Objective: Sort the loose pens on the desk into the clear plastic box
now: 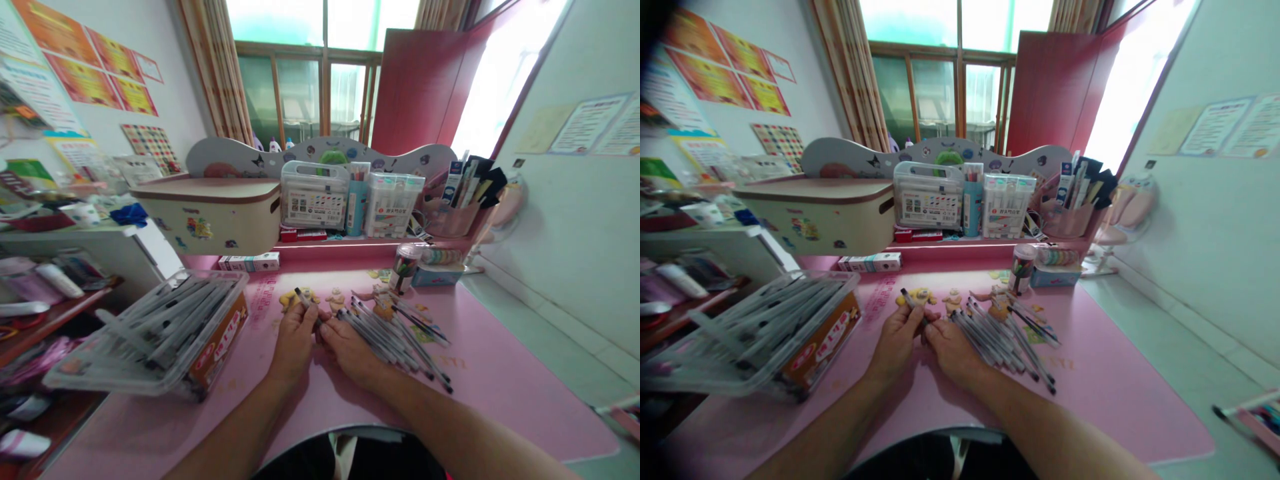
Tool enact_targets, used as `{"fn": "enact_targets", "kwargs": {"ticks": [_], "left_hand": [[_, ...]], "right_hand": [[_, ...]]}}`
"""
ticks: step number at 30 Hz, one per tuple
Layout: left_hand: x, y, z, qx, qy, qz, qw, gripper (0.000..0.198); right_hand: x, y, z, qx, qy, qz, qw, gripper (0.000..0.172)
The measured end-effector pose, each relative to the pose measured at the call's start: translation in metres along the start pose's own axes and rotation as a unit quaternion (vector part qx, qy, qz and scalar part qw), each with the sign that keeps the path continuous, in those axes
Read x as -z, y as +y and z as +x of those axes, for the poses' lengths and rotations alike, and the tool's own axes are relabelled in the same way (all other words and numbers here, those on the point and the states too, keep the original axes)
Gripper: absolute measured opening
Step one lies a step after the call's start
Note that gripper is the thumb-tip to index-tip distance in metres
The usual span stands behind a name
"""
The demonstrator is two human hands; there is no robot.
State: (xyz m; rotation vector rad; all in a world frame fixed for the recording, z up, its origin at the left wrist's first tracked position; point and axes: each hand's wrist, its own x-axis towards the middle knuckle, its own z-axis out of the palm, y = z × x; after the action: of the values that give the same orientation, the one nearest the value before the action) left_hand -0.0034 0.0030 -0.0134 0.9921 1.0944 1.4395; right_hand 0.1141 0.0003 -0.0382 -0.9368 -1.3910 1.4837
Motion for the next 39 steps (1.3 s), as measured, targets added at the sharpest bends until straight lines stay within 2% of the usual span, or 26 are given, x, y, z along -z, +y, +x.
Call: {"fn": "enact_targets", "kwargs": {"ticks": [3,6,10,12,15,18,21,23,26,28,32,34,37,39], "left_hand": [[0.000,0.000,0.000,0.010,-0.012,-0.007,1.000,0.030],[0.000,0.004,-0.001,-0.010,-0.009,0.003,1.000,0.029],[0.001,0.011,0.002,-0.010,-0.019,0.010,1.000,0.028],[0.004,0.013,0.006,-0.003,-0.010,-0.007,1.000,0.030],[0.011,0.017,0.013,0.005,0.021,-0.029,0.999,0.035],[0.017,0.022,0.017,-0.008,0.032,-0.028,0.999,0.035],[0.020,0.026,0.017,0.015,-0.026,-0.018,0.999,0.045],[0.021,0.027,0.016,0.082,-0.106,-0.031,0.990,0.047],[0.024,0.027,0.013,0.200,-0.224,-0.081,0.950,0.037],[0.026,0.027,0.012,0.243,-0.254,-0.115,0.929,0.032],[0.028,0.027,0.008,0.281,-0.244,-0.167,0.913,0.021],[0.026,0.029,0.007,0.276,-0.218,-0.188,0.917,0.018],[0.021,0.031,0.006,0.222,-0.165,-0.208,0.938,0.020],[0.018,0.030,0.006,0.167,-0.159,-0.181,0.956,0.031]], "right_hand": [[-0.001,-0.003,-0.001,0.012,0.005,-0.025,1.000,0.037],[-0.004,-0.009,-0.002,0.024,0.015,-0.044,0.999,0.037],[-0.008,-0.013,0.000,0.047,0.011,-0.025,0.999,0.032],[-0.009,-0.012,0.000,0.019,0.006,0.003,1.000,0.028],[-0.008,-0.011,-0.002,-0.030,0.009,0.058,0.998,0.033],[-0.006,-0.014,-0.003,-0.049,0.024,0.107,0.993,0.034],[-0.003,-0.019,-0.001,-0.047,0.059,0.139,0.987,0.033],[-0.002,-0.020,0.001,-0.044,0.087,0.153,0.983,0.036],[0.001,-0.018,0.004,-0.051,0.092,0.172,0.979,0.046],[0.003,-0.014,0.005,-0.054,0.078,0.176,0.980,0.051],[0.004,-0.013,0.005,-0.083,0.058,0.185,0.977,0.051],[0.005,-0.015,0.005,-0.117,0.054,0.205,0.970,0.049],[0.006,-0.019,0.006,-0.158,0.066,0.239,0.956,0.044],[0.007,-0.020,0.007,-0.163,0.077,0.256,0.950,0.041]]}}
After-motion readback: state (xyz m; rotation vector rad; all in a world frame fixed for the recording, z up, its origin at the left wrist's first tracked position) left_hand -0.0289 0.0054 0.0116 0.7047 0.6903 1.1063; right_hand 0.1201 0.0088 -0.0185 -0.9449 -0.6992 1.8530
